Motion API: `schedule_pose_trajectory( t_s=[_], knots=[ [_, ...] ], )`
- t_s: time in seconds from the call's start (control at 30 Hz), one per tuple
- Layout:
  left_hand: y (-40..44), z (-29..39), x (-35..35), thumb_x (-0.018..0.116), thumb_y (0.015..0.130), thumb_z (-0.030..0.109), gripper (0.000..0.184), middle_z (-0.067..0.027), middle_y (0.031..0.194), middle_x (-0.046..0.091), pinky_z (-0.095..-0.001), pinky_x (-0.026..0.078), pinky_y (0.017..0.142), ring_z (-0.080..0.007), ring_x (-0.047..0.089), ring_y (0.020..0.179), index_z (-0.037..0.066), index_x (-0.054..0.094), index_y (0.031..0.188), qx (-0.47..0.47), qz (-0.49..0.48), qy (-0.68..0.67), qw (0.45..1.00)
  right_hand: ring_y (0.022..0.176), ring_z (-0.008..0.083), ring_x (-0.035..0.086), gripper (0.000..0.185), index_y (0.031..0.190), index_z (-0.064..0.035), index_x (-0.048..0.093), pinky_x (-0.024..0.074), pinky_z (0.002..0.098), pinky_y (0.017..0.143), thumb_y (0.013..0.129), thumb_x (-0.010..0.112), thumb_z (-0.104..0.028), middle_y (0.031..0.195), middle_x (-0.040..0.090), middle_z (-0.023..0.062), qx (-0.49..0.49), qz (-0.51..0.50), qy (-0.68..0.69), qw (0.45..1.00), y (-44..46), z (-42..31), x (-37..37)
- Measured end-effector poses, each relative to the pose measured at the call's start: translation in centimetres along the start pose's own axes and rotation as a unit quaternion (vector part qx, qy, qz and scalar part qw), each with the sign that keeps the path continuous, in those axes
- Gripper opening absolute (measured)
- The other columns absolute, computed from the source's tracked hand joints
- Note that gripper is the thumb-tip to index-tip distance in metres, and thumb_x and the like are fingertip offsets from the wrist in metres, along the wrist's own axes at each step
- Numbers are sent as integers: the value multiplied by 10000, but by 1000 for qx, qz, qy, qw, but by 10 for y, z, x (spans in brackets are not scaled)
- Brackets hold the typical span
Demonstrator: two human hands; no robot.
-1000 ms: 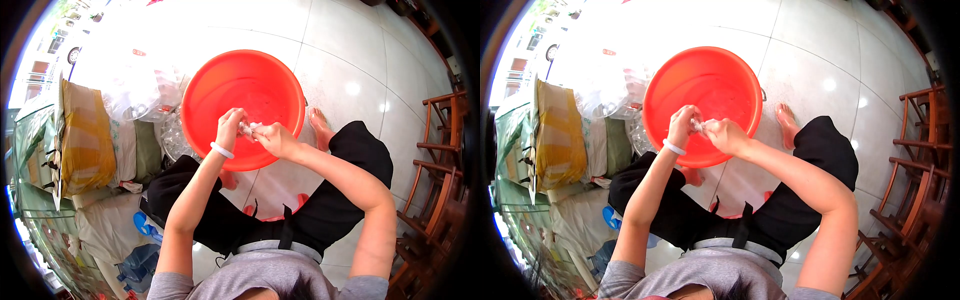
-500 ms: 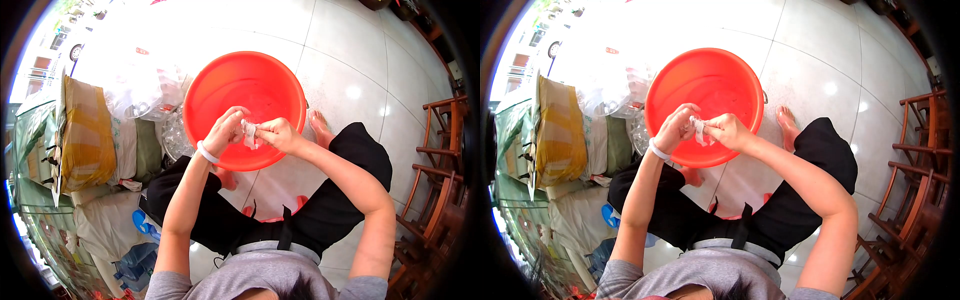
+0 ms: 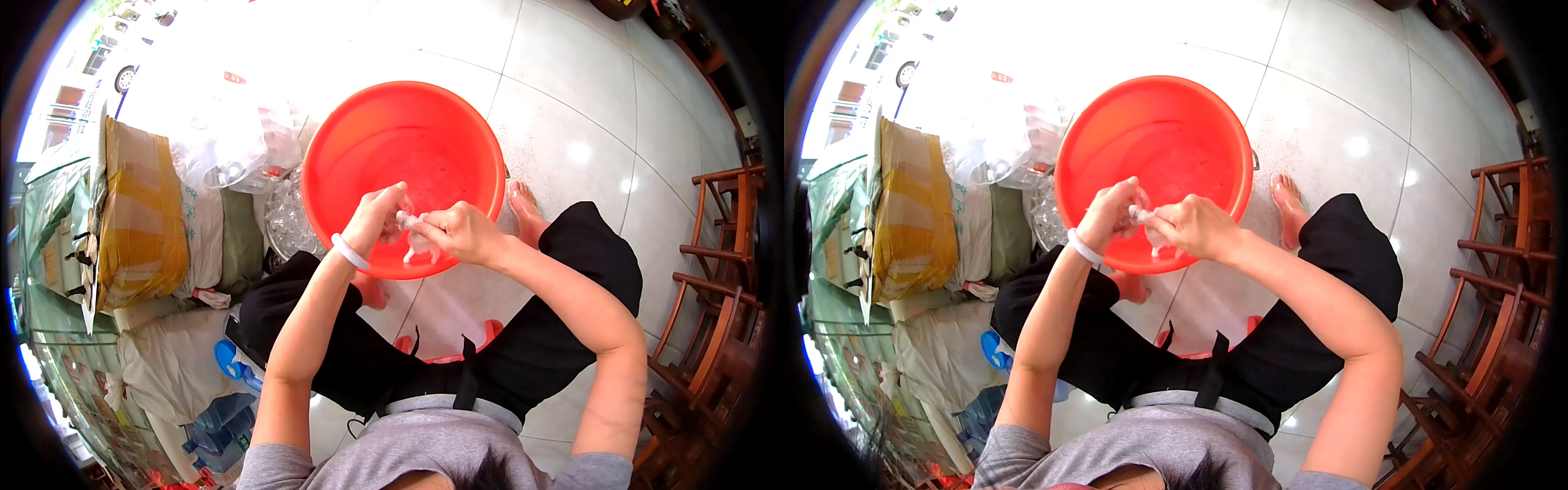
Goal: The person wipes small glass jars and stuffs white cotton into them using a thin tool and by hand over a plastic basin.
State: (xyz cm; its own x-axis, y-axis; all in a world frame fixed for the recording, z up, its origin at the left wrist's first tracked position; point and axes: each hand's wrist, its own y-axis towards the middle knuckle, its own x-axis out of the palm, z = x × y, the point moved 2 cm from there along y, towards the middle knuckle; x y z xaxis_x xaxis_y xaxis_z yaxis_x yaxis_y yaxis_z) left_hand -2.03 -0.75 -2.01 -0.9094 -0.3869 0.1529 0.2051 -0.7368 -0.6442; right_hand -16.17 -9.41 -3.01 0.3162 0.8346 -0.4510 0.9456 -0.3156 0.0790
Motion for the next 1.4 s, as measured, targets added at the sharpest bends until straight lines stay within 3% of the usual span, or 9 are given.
schedule_pose_trajectory(
  t_s=[0.1,0.27,0.53,0.6,0.73,0.83,1.0,1.2,1.4],
  knots=[
    [-6,13,7,427,911,272,310,-39,809,561,-201,344,478,-86,474,544,21,543,1052,193,18,17,981,481,170,538,301,650,-25,608,415,290,479,859,531,-227,524,544,77,42,28,143,988,6,1,-1],
    [-15,25,3,466,902,202,416,-45,971,528,-218,413,530,-100,508,634,19,391,1268,268,-73,-1,961,453,55,422,348,599,-17,587,328,223,436,869,548,-233,492,480,-7,187,-3,317,930,12,-8,-21],
    [-11,16,5,372,915,304,337,-11,616,483,-185,201,351,-52,343,398,23,550,862,159,-19,24,987,435,122,504,292,665,-43,619,393,274,446,877,534,-224,528,548,61,-6,86,191,978,1,-13,-7],
    [-15,21,11,357,908,314,364,-8,597,481,-184,200,351,-57,351,395,37,554,778,106,-17,8,994,499,223,583,249,708,-57,625,449,323,486,876,517,-205,578,584,96,-82,67,-26,994,-3,-12,-10],
    [-15,13,6,364,915,326,378,-18,606,514,-196,277,354,-82,413,408,23,566,813,-34,31,51,998,506,242,568,255,689,-51,607,440,326,484,871,508,-200,574,567,105,-45,19,-13,999,-4,-5,-9],
    [-13,15,1,386,924,260,353,-82,851,588,-230,444,507,-126,561,649,-5,512,1120,179,1,52,982,455,153,499,294,639,-35,575,390,274,468,877,502,-193,530,526,66,13,29,149,988,2,-7,-5],
    [-26,32,-1,441,899,218,441,-133,1110,524,-267,479,653,-168,576,828,-13,388,1271,271,-63,35,960,497,45,439,380,591,-9,561,333,215,461,892,515,-236,528,481,-11,178,5,326,928,9,-19,-22],
    [-22,26,-4,465,915,222,334,-47,705,521,-227,411,466,-128,522,506,-27,475,1139,152,-57,4,987,493,50,460,362,639,3,610,353,210,460,882,544,-257,525,524,8,198,9,327,924,3,-18,-18],
    [-16,17,0,396,918,328,360,-18,526,445,-219,301,341,-118,421,365,25,486,746,90,-27,-4,996,511,60,497,276,751,16,635,398,223,495,886,521,-195,536,545,36,9,59,129,990,-2,-11,-11]
  ],
)
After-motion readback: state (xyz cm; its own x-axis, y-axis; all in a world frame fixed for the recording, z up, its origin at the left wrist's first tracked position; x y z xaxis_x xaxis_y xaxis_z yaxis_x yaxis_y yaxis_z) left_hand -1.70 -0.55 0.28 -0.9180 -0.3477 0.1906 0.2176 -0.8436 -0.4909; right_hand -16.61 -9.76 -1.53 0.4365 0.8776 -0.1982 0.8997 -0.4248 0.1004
